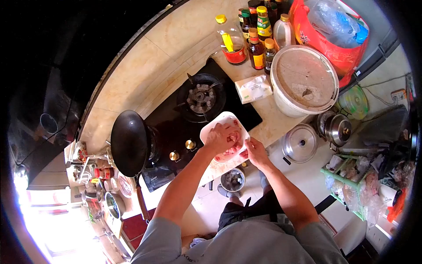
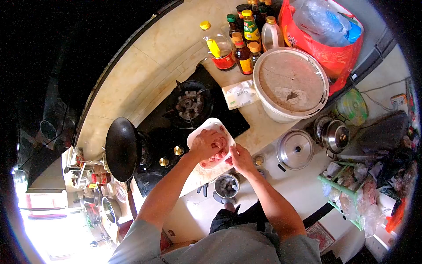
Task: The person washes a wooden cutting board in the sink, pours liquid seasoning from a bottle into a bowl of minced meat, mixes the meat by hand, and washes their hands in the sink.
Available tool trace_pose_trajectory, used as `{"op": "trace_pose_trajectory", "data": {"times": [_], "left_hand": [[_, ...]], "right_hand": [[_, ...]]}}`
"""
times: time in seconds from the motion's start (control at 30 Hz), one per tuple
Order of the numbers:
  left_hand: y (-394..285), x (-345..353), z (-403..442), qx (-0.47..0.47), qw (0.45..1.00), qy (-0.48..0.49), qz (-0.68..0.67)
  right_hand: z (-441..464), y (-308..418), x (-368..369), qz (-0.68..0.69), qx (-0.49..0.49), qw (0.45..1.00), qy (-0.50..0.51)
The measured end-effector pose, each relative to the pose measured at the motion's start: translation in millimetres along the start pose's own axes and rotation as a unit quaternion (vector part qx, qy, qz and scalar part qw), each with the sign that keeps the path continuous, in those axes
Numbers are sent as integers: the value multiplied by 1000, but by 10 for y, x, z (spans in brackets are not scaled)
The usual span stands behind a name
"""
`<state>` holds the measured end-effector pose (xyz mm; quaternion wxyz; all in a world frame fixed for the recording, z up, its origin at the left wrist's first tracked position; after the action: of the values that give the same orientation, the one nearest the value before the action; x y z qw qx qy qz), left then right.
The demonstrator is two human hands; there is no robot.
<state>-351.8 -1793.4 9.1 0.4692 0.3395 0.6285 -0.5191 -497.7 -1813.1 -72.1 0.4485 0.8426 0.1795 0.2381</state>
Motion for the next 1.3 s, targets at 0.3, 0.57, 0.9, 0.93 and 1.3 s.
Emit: {"op": "trace_pose_trajectory", "data": {"times": [0.3,0.57,0.9,0.93,1.3], "left_hand": [[-393,-242,10,136,985,-79,-64],[-344,-144,2,100,994,-44,-22],[-495,-324,-93,204,978,-47,7],[-446,-278,-121,159,986,-21,43],[45,-403,-354,-89,996,-18,-23]], "right_hand": [[36,-44,-4,-16,-6,1000,14],[23,-23,10,-22,-11,1000,16],[12,-1,-1,-41,-13,999,5],[-15,-10,14,-29,-4,1000,6],[-11,-1,33,-36,3,999,15]]}}
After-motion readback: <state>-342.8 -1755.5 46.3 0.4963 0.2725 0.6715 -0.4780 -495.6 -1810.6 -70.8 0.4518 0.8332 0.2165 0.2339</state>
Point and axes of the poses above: each hand's wrist, its own z-axis towards the middle knuckle, its own x-axis out of the palm, y = z × x, the point moved 9 cm from there along z, towards the middle knuckle, and after that the axes turned 9 degrees about -y, right-handed, at the moved point
